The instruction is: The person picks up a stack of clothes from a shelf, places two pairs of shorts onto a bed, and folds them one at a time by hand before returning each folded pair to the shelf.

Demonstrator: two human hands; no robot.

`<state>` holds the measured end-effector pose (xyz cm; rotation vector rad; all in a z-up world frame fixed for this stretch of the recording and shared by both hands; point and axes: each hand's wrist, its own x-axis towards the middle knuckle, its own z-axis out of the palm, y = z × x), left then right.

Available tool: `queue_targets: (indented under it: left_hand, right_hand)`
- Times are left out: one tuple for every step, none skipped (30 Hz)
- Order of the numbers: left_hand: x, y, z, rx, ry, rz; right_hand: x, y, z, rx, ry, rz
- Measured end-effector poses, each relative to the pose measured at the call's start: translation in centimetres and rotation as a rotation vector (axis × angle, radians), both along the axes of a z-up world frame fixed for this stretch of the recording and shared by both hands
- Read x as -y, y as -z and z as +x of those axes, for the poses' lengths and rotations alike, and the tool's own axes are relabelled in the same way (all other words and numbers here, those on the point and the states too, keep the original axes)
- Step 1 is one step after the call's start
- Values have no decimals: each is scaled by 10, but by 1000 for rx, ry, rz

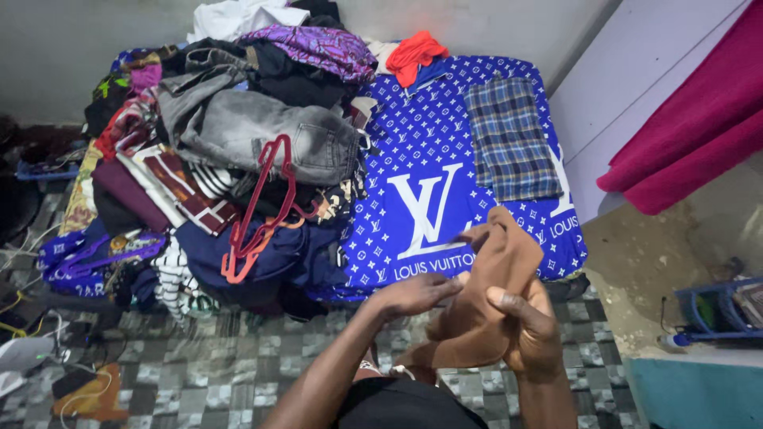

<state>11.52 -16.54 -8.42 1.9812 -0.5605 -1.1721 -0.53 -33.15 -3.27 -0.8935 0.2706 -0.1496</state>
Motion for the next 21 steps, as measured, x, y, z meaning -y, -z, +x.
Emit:
queue_targets:
  left_hand:
    - [1,2,2,-25,25,-183]
    - [3,4,5,-53,51,-365]
    - [5,7,6,-58,60,-363]
    - [8,9,8,-229,10,-615]
    - [11,10,12,-404,-36,-862]
    - [13,10,16,-410,-25,-856]
    - [16,11,20,-438,-19,-950]
    - [18,12,25,-467,-13,-1043]
    - [22,12,32,-474,-8,-1040]
    - [26,11,40,-428,-20,-974]
    - [28,9,43,-384,-38,-907]
    - [28,5,42,-392,-40,-905]
    - [25,-2,45,-394,-69,-935]
    - [22,-11,45,-397,-98,-966]
    - [20,-19,44,-389,-97,-969]
    - [18,-27,42,-426,-130,-970]
    - [17,-34,40,-468,-169,-973]
    - [19,-41,39,-464,-174,-978]
    - [20,-46,35,-537,-203,-995]
    - [22,-51,30,-611,-232,-1012]
    - [24,-56,27,-607,-237,-1015]
  right_hand:
    - [2,4,1,0,9,1]
    - [5,8,3,25,-63,12]
    - [6,11,3,47,-133,23]
    - [7,12,2,44,-123,26]
    - [8,11,3,48,-149,24]
    - [7,9,3,53,-175,22]
    - [8,8,6,54,-163,25]
    - [9,7,10,40,-164,-2]
    - [10,7,11,21,-170,-30]
    - [11,9,11,18,-163,-29]
    - [14,11,11,35,-149,-23]
    - [16,14,8,53,-135,-16]
    - [18,17,7,54,-136,-17]
    - [19,20,5,16,-38,-56]
    - [23,22,7,-17,58,-95]
    - [27,22,9,-9,56,-97]
    - [32,21,10,32,1,-65]
    - [37,19,12,72,-54,-33]
    - [40,16,10,65,-65,-34]
    - [42,12,9,77,-96,-55]
    - [43,9,12,97,-122,-77]
